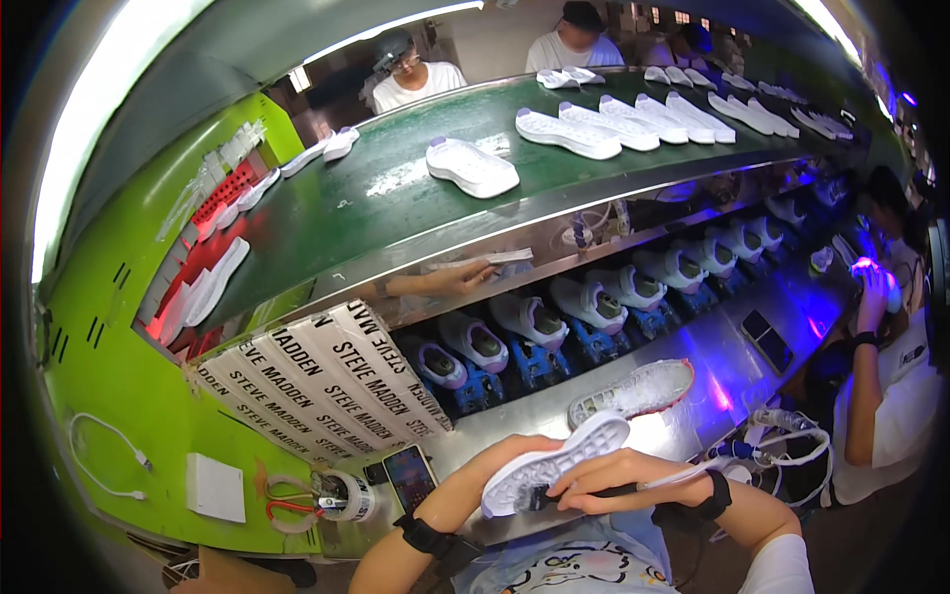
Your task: The person scrubs the soles of white shoes with a brush and cleaning solution at a workstation. They repeatedly pick up shoes from a green shelf, scrub the soles, and place them back. A smartphone is visible on the counter, and other workers are present in the background.
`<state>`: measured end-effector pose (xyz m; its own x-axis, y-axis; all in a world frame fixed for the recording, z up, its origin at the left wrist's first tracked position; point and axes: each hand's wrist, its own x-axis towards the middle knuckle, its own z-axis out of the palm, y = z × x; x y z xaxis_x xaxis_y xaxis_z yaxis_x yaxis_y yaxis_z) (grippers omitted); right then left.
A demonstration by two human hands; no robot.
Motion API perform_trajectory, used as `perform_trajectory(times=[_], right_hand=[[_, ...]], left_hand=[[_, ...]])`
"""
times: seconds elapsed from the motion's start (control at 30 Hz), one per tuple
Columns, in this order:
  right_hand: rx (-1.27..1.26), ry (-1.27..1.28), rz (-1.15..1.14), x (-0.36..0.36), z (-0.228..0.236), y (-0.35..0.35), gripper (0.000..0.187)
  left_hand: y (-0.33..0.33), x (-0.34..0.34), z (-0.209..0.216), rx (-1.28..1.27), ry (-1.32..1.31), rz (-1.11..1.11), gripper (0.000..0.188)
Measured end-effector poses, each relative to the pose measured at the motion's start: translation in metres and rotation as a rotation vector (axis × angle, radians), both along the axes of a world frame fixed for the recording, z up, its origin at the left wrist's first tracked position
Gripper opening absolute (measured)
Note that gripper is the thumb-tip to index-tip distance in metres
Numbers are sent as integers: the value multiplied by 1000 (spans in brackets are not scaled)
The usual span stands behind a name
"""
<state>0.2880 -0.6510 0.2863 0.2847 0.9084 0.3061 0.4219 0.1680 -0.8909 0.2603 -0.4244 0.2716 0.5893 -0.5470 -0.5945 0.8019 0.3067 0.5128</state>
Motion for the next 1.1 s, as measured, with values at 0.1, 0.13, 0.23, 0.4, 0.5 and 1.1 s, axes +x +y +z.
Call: perform_trajectory(times=[0.1,0.13,0.23,0.4,0.5,1.1], right_hand=[[-186,88,-124,15,-10,-34,17],[-249,148,-185,19,-7,-40,17],[118,-68,-306,5,33,-22,18],[508,360,-384,3,24,-36,10],[468,423,-505,1,22,-21,23],[511,1043,-497,-22,-15,8,34]], left_hand=[[-6,-6,-7,343,-243,9,41],[-2,-8,0,303,-275,27,48],[-1,-9,18,45,-440,314,50],[85,32,112,-735,-387,522,44],[120,59,146,-66,-880,356,45],[-45,-65,13,1308,-1165,702,18]])
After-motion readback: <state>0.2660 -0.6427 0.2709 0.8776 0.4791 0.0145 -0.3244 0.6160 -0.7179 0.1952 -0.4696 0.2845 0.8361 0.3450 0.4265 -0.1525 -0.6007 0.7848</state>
